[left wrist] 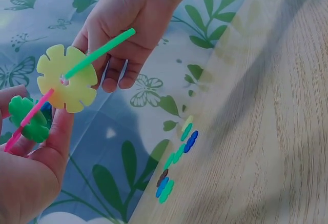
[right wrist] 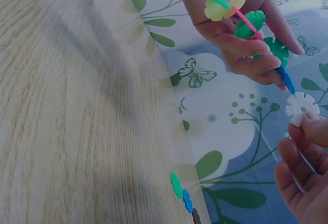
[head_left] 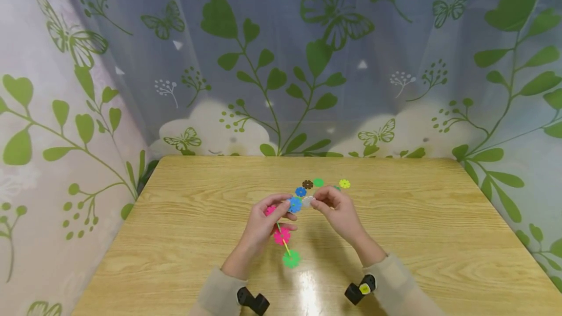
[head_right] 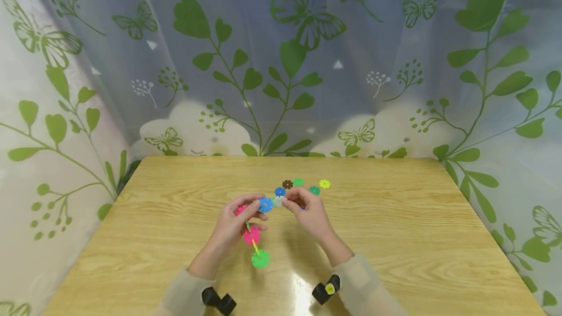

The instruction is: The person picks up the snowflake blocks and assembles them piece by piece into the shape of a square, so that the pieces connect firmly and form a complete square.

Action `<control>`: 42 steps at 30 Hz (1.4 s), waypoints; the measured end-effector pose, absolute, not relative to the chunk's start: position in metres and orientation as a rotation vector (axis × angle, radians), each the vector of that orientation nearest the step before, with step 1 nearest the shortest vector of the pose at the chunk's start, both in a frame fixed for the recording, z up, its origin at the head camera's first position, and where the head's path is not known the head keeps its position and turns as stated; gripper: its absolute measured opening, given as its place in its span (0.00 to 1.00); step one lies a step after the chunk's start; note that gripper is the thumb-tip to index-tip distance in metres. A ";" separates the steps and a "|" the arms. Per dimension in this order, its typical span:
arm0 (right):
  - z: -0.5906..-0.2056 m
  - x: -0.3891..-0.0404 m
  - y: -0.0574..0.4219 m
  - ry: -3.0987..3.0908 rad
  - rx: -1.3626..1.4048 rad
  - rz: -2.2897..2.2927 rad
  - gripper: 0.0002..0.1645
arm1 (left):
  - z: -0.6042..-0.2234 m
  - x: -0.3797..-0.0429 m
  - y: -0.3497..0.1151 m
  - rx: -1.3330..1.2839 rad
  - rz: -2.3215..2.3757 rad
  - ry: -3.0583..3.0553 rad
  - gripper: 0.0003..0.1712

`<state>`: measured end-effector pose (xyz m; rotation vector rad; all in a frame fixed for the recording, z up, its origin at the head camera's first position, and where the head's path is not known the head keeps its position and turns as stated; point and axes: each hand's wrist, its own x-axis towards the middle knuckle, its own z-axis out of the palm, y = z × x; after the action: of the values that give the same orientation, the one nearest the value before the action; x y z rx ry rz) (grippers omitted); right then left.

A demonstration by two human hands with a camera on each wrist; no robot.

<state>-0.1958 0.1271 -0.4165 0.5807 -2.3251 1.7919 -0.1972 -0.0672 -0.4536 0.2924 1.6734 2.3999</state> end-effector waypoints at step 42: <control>-0.441 -0.200 0.115 -2.232 0.549 1.718 0.04 | -0.452 -0.195 -0.061 0.308 2.225 1.766 0.25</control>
<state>-0.2004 0.1147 -0.4410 0.5488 -2.2319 1.7181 -0.1952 -0.0606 -0.4523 0.3083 1.7664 2.2250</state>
